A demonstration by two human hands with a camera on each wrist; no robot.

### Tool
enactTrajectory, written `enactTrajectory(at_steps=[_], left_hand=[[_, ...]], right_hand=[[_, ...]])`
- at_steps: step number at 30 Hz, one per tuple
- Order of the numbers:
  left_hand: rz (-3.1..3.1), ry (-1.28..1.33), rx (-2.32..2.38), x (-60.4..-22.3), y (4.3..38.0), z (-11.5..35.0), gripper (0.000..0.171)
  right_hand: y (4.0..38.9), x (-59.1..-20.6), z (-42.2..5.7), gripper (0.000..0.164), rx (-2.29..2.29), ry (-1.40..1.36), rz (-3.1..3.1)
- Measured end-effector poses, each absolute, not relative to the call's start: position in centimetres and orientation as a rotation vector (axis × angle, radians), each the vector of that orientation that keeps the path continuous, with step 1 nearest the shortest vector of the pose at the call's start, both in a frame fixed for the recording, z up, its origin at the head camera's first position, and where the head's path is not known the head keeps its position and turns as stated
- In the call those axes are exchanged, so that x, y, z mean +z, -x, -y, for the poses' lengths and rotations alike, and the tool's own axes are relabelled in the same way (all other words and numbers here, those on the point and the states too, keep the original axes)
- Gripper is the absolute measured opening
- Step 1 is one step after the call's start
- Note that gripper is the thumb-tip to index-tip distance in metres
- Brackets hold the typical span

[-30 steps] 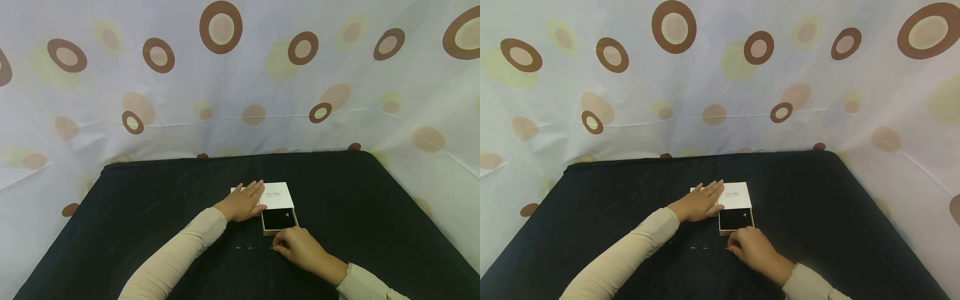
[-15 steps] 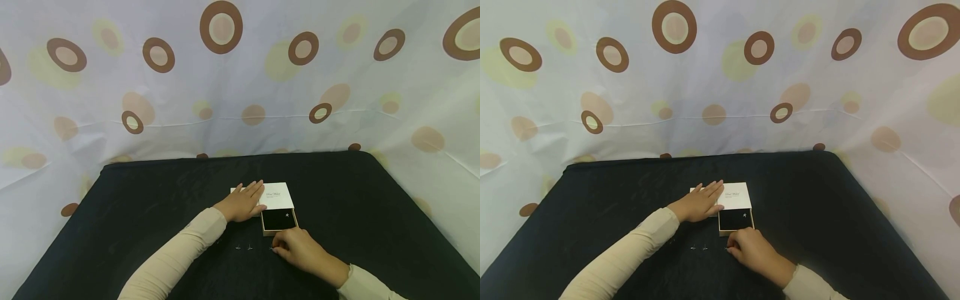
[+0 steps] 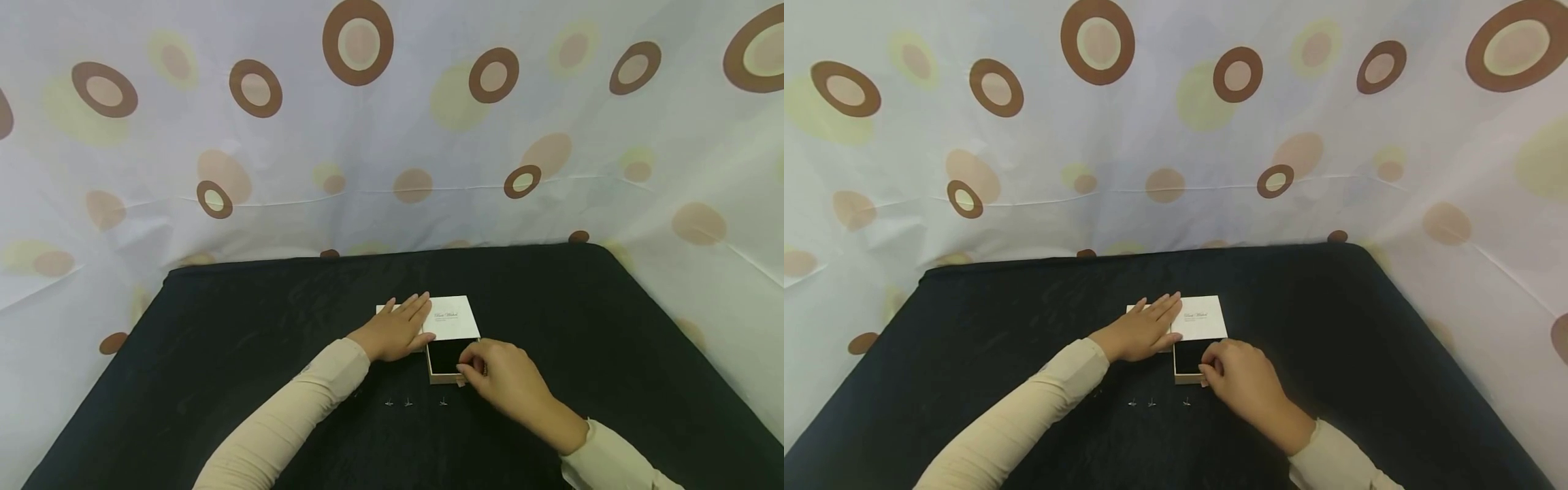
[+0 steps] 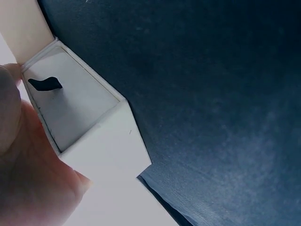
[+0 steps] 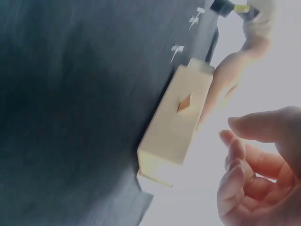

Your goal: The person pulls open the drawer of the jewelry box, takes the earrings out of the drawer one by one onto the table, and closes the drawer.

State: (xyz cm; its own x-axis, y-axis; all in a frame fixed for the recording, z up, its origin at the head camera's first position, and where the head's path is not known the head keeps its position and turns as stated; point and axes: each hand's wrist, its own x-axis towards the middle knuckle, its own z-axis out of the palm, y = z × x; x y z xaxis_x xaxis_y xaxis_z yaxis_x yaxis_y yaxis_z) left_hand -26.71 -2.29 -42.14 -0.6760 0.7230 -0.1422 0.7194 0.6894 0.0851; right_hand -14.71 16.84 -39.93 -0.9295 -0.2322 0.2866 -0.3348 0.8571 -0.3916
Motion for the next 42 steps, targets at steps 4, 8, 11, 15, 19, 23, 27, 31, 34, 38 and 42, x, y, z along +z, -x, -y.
enactTrajectory(at_steps=[4,8,11,15,19,23,27,31,34,38,42], left_hand=[[-2.735,-1.177,0.034,-42.3,26.8,2.3,0.069],[-2.733,-1.178,0.032,-42.2,26.7,2.3,0.069],[-2.734,-1.180,0.028,-42.2,26.7,2.3,0.069],[-2.738,-1.180,0.028,-42.2,26.7,2.3,0.069],[-2.735,-1.177,0.037,-42.1,26.7,2.3,0.068],[-2.734,-1.167,0.030,-42.1,26.6,2.3,0.068],[-2.742,-1.170,0.019,-42.3,26.7,2.3,0.068],[-2.742,-1.175,0.016,-42.4,26.8,2.2,0.068],[-2.739,-1.172,0.011,-42.3,26.8,2.2,0.068],[-2.739,-1.172,0.019,-42.2,26.7,2.3,0.068],[-2.739,-1.172,0.026,-42.2,26.7,2.3,0.067]], right_hand=[[15.3,-39.9,-17.4,0.006,0.601,-0.334,2.798],[16.0,-40.1,-17.9,0.004,0.574,-0.255,2.830],[16.4,-40.4,-18.1,0.004,0.561,-0.218,2.867],[16.8,-40.7,-18.1,0.004,0.541,-0.189,2.914],[17.2,-40.9,-18.0,0.005,0.505,-0.164,2.948],[17.5,-41.0,-17.8,0.006,0.452,-0.161,2.964],[17.6,-41.0,-17.6,0.009,0.392,-0.181,2.964],[17.6,-41.0,-17.5,0.012,0.363,-0.189,2.957],[17.7,-41.0,-17.5,0.012,0.358,-0.186,2.956],[17.9,-41.0,-17.4,0.012,0.355,-0.183,2.957],[18.1,-41.0,-17.4,0.013,0.365,-0.177,2.967]])
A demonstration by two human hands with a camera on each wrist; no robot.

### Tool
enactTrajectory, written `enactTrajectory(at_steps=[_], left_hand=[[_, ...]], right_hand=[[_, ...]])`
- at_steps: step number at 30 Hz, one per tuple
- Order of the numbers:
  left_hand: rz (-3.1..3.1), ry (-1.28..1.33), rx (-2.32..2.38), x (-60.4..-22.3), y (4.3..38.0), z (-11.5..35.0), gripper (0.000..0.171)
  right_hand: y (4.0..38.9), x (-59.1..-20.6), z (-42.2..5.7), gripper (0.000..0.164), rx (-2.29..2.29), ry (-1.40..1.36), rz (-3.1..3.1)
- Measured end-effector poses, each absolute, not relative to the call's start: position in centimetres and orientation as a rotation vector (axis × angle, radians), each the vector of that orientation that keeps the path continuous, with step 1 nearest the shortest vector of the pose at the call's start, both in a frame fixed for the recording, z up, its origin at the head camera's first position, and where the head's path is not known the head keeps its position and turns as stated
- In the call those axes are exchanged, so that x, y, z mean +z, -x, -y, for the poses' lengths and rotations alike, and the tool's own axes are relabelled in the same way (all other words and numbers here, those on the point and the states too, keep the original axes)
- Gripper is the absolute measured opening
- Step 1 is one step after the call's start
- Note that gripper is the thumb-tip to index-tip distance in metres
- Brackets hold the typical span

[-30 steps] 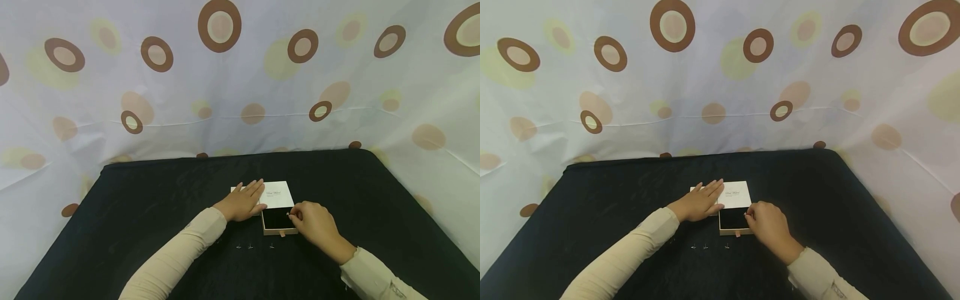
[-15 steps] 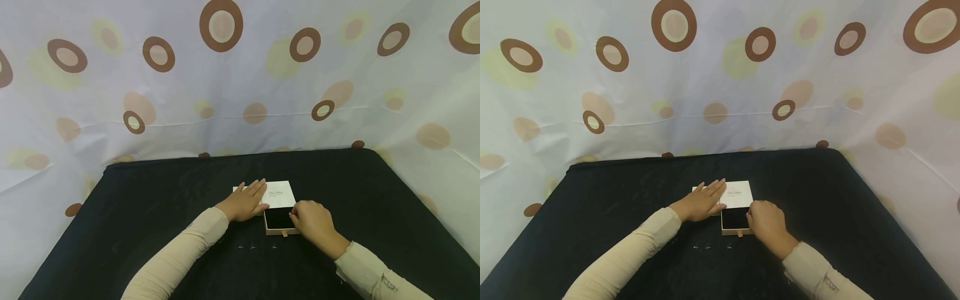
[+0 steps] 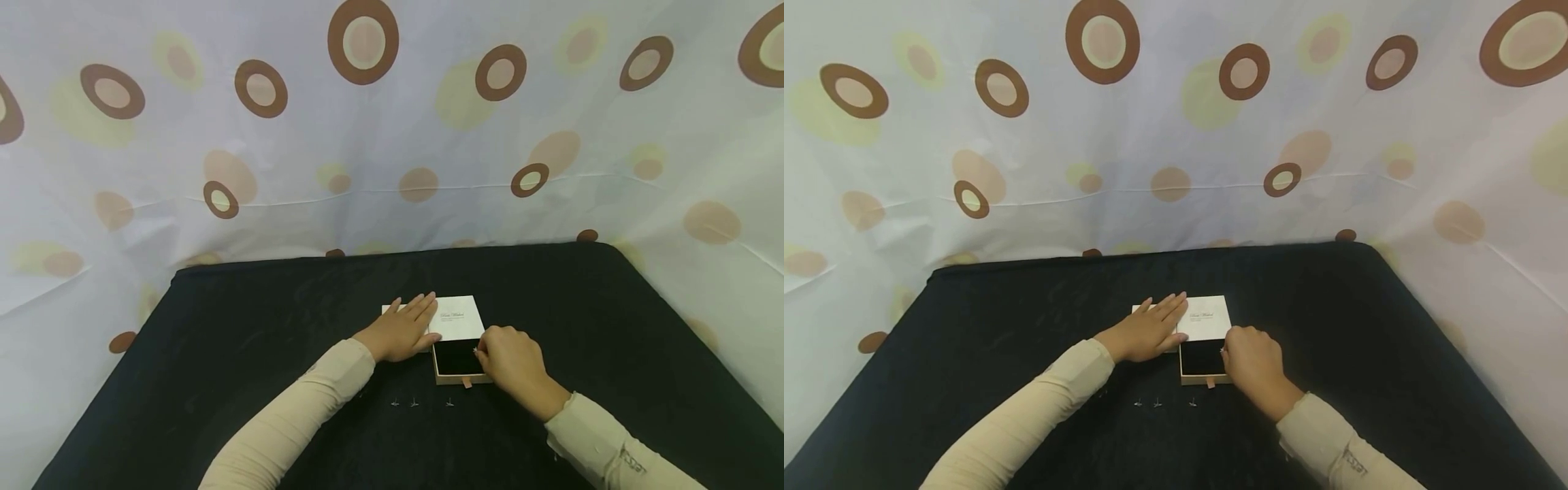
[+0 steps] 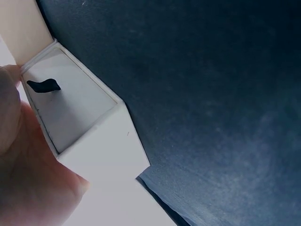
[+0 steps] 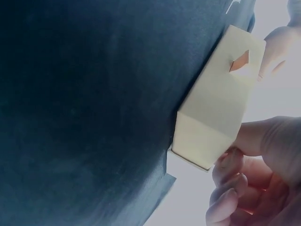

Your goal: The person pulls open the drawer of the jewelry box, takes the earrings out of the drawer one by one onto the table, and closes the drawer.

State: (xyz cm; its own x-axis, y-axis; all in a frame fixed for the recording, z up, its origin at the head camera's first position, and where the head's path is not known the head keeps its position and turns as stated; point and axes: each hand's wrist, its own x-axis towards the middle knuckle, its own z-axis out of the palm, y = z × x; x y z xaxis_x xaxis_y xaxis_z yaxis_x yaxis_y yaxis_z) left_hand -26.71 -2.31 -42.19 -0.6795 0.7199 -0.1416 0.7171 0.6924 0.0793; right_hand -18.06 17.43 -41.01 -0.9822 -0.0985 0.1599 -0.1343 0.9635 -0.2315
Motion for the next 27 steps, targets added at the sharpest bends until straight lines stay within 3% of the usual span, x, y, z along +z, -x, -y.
enactTrajectory(at_steps=[27], left_hand=[[-2.732,-1.166,0.019,-42.03,26.58,2.22,0.067]], right_hand=[[18.27,-41.88,-17.92,0.011,0.477,-0.136,2.940]])
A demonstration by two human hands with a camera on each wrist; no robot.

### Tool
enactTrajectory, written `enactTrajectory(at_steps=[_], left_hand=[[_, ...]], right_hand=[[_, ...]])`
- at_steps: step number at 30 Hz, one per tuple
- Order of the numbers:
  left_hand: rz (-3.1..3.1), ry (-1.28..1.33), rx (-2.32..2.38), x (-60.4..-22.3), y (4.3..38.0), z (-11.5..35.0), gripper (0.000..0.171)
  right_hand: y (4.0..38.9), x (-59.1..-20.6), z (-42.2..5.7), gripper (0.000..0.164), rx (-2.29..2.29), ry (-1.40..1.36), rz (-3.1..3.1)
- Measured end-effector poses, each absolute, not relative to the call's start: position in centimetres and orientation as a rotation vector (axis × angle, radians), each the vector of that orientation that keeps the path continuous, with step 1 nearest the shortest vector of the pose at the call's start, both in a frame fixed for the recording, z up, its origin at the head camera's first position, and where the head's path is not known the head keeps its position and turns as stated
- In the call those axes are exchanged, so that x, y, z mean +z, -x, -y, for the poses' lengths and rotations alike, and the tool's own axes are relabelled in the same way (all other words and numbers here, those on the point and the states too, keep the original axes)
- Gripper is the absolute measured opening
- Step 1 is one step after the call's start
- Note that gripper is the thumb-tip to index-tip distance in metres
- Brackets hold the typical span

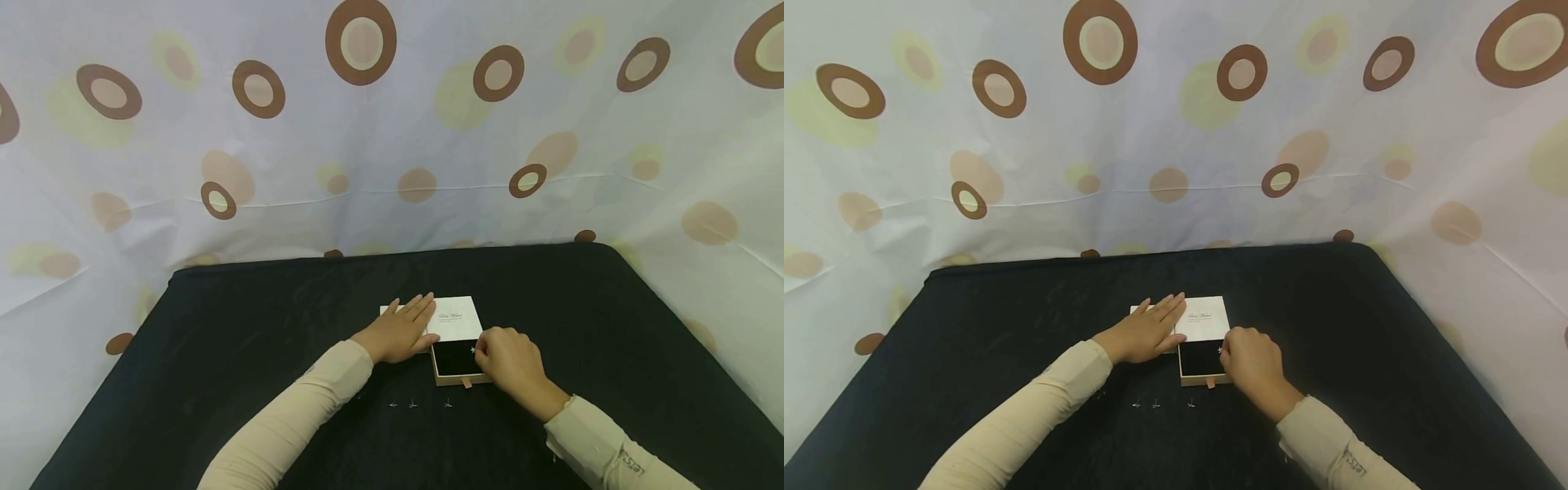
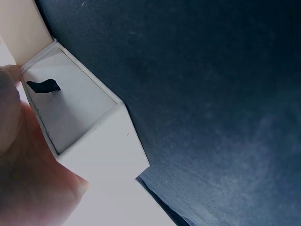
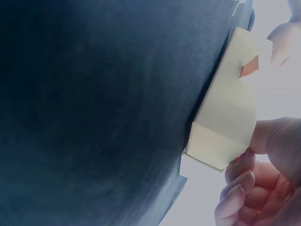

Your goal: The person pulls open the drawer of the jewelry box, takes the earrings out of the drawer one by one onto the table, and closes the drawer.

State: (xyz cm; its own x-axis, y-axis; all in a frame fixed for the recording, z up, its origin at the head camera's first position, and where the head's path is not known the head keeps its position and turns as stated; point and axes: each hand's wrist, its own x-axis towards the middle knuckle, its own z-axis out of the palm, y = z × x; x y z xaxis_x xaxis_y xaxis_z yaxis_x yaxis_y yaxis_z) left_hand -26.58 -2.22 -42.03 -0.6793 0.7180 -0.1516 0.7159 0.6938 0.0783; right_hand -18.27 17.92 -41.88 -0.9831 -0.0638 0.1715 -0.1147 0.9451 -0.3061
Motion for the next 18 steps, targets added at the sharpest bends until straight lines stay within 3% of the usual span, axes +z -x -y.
enactTrajectory(at_steps=[18], left_hand=[[-2.735,-1.177,0.022,-42.17,26.63,2.30,0.068]], right_hand=[[17.99,-41.95,-17.92,0.008,0.478,-0.150,2.916]])
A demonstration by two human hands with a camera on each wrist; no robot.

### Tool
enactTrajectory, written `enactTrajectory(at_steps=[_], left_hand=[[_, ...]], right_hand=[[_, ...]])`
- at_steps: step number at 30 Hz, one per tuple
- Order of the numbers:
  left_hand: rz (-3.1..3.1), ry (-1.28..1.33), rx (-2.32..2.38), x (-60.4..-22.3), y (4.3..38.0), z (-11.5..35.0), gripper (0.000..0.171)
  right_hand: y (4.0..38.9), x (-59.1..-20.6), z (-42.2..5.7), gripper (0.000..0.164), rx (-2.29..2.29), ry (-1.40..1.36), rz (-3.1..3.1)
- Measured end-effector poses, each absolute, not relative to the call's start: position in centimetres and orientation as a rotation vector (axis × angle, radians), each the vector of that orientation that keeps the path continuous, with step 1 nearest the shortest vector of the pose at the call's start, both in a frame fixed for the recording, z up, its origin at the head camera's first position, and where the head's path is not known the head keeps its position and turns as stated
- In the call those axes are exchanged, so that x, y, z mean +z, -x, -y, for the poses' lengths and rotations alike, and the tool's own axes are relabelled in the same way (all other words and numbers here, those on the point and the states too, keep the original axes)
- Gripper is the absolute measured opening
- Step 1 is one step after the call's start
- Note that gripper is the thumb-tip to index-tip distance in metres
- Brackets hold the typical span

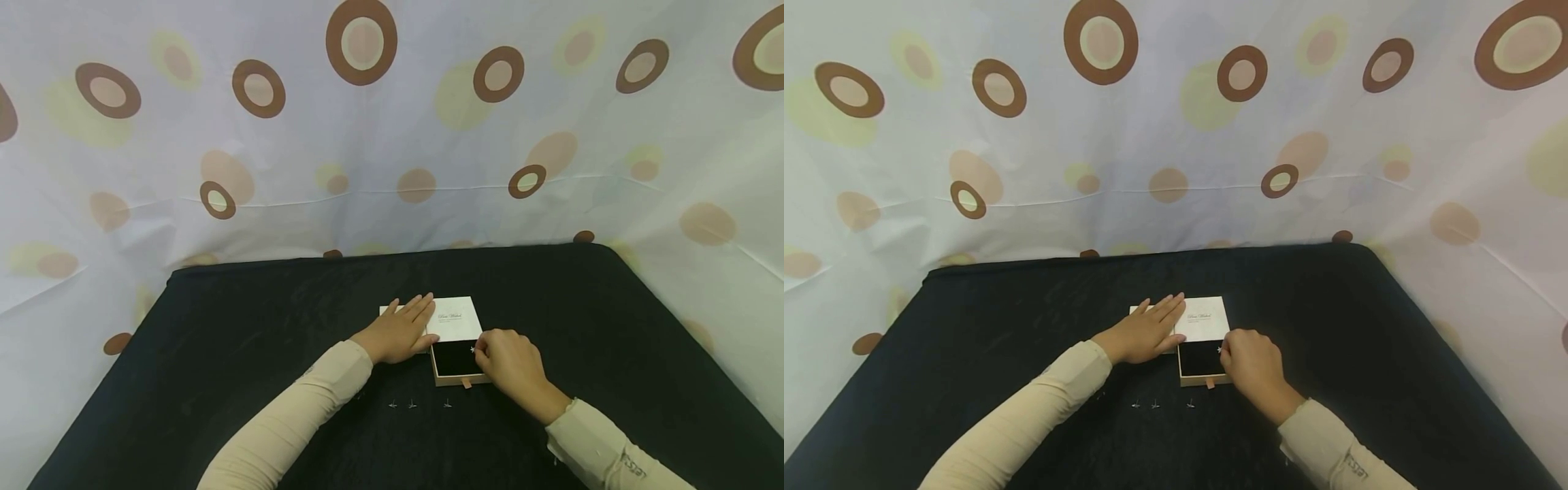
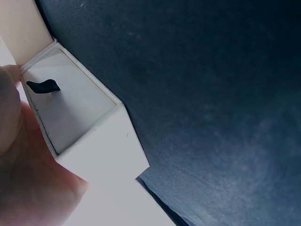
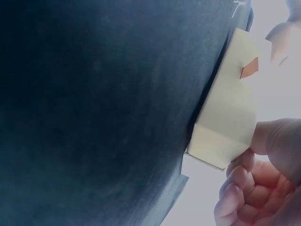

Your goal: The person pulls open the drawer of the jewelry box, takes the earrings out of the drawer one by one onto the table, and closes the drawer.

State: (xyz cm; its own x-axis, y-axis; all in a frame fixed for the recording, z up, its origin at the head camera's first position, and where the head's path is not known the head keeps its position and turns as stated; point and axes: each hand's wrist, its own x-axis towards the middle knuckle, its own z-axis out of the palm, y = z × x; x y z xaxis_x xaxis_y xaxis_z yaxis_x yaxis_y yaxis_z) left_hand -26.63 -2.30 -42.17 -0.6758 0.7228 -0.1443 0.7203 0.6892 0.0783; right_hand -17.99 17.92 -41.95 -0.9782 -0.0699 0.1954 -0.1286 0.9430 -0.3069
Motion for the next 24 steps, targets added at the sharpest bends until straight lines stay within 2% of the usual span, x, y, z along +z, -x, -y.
enactTrajectory(at_steps=[24], left_hand=[[-2.737,-1.173,0.023,-42.17,26.61,2.30,0.068]], right_hand=[[17.85,-41.98,-18.12,0.012,0.528,-0.184,2.887]])
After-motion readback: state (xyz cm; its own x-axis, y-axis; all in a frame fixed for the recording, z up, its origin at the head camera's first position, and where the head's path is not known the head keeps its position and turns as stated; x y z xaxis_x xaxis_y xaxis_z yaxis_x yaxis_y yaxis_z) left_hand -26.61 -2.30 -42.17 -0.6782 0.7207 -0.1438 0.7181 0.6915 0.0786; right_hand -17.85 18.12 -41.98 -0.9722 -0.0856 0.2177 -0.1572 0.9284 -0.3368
